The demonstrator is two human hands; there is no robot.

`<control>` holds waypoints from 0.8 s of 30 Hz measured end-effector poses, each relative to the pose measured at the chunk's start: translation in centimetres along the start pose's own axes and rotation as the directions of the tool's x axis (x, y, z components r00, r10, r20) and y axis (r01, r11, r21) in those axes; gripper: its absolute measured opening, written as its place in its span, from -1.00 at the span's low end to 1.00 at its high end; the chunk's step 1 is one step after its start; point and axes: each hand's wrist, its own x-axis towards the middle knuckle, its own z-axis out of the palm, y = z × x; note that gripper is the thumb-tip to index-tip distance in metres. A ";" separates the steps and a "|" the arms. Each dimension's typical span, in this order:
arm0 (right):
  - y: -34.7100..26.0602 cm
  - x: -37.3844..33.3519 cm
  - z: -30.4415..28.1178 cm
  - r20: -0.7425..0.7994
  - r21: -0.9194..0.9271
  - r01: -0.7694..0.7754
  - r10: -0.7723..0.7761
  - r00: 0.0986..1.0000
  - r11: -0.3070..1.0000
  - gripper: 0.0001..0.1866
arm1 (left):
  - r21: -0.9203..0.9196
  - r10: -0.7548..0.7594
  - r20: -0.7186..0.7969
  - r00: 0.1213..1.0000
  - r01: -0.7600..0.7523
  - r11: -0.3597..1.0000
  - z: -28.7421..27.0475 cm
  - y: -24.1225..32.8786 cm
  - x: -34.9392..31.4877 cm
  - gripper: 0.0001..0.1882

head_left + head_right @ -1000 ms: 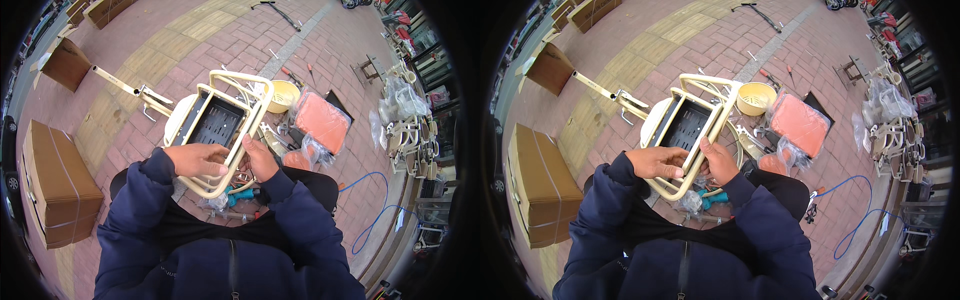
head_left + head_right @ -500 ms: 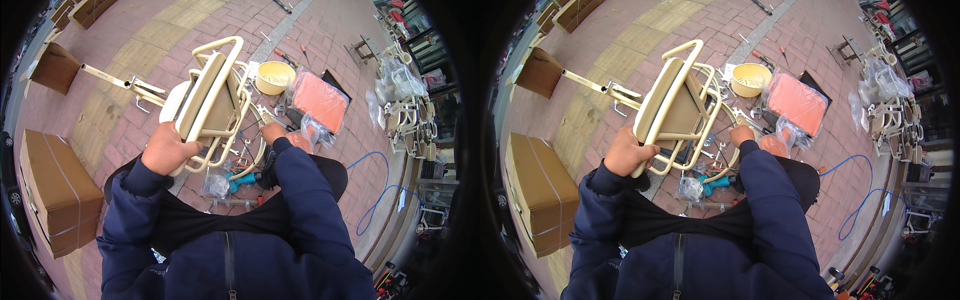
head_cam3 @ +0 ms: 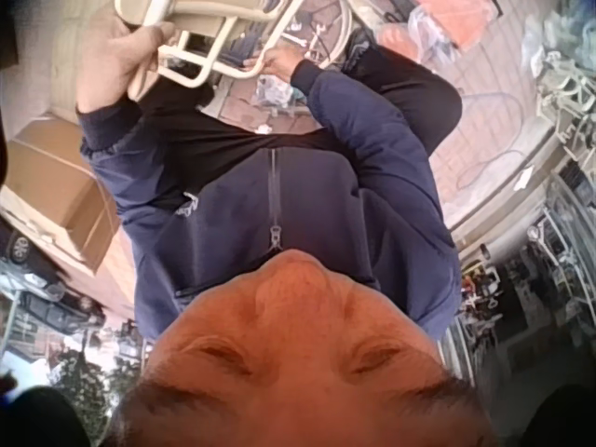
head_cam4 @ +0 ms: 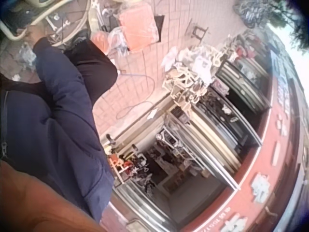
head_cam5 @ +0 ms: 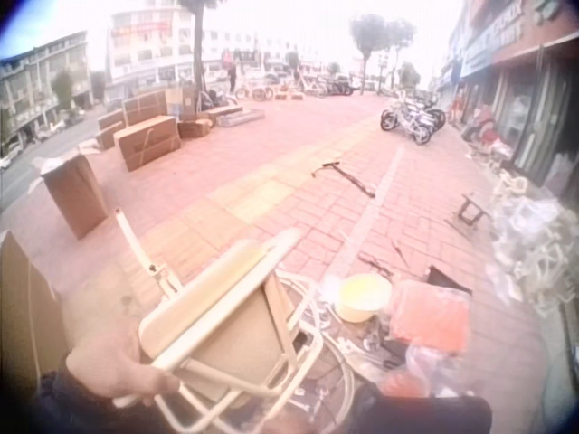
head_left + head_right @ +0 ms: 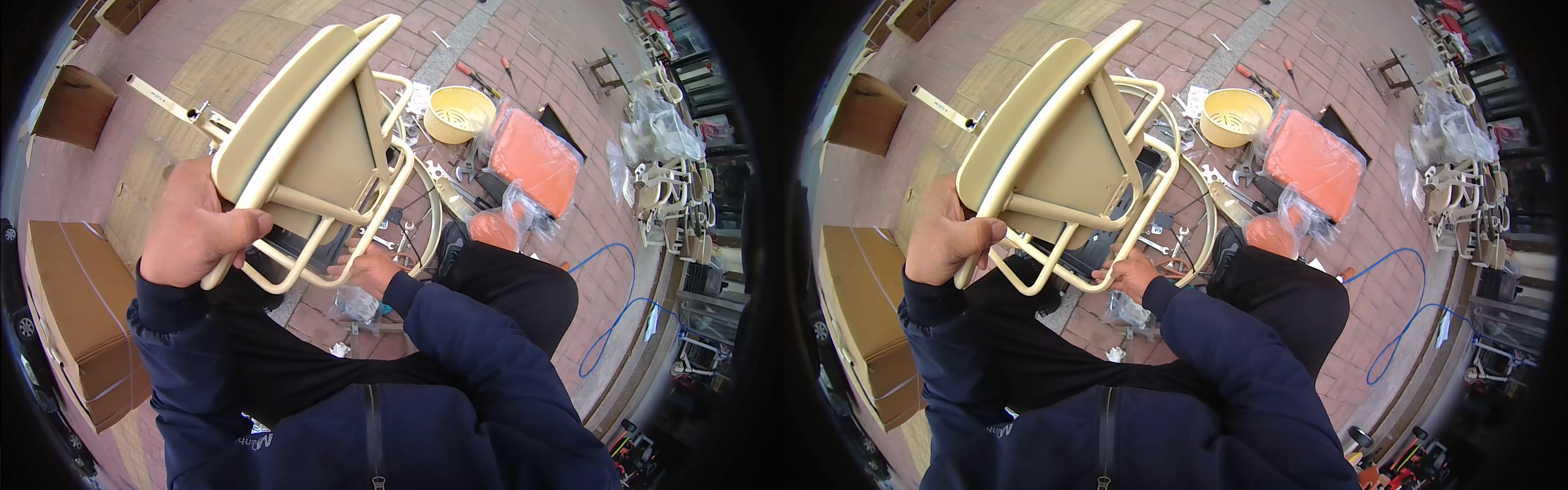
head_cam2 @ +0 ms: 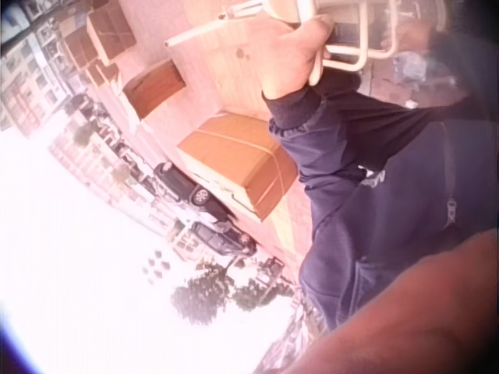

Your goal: The person assembles a tricycle frame by attaching the seat and rear fender. They use a cordless drill to secure bolts and fasten components, then attach a cable to the frame.

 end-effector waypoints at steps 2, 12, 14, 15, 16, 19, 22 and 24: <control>0.8 0.0 1.6 0.114 0.029 -0.009 0.006 0.993 1.000 -0.19 | 0.058 -0.055 0.085 0.995 0.050 0.997 -0.2 1.3 -0.7 -0.61; 4.2 1.3 0.3 0.002 0.095 0.007 -0.007 1.000 0.995 -0.19 | 0.358 -0.123 0.121 0.985 0.072 0.931 4.1 0.7 0.0 -0.64; 4.6 1.1 -0.3 0.007 0.049 0.001 -0.002 1.000 0.999 -0.19 | 0.362 -0.138 0.115 0.984 0.088 0.928 3.9 0.4 0.1 -0.63; 4.6 1.2 -0.5 0.034 0.031 0.009 -0.010 0.999 0.999 -0.22 | 0.374 -0.168 0.101 0.981 0.119 0.920 3.8 0.2 0.1 -0.63; 4.6 1.2 -0.8 0.047 0.033 -0.005 0.004 0.999 0.999 -0.25 | 0.327 -0.156 0.097 0.983 0.116 0.938 3.8 0.1 0.1 -0.63; 3.6 2.0 -3.2 0.129 -0.282 0.036 0.001 0.992 0.959 -0.32 | 0.182 -0.167 0.084 0.982 0.150 0.972 3.6 0.0 -0.1 -0.62; 3.1 3.3 -8.0 -0.023 -0.129 -0.003 0.001 1.000 0.992 -0.59 | 0.139 -0.166 0.032 0.986 0.160 0.977 3.4 -0.1 -0.1 -0.60; 3.9 4.9 -11.5 -0.413 -0.306 -0.095 -0.042 0.910 0.947 -0.75 | 0.146 -0.179 -0.030 0.983 0.181 0.973 3.4 -0.4 0.0 -0.58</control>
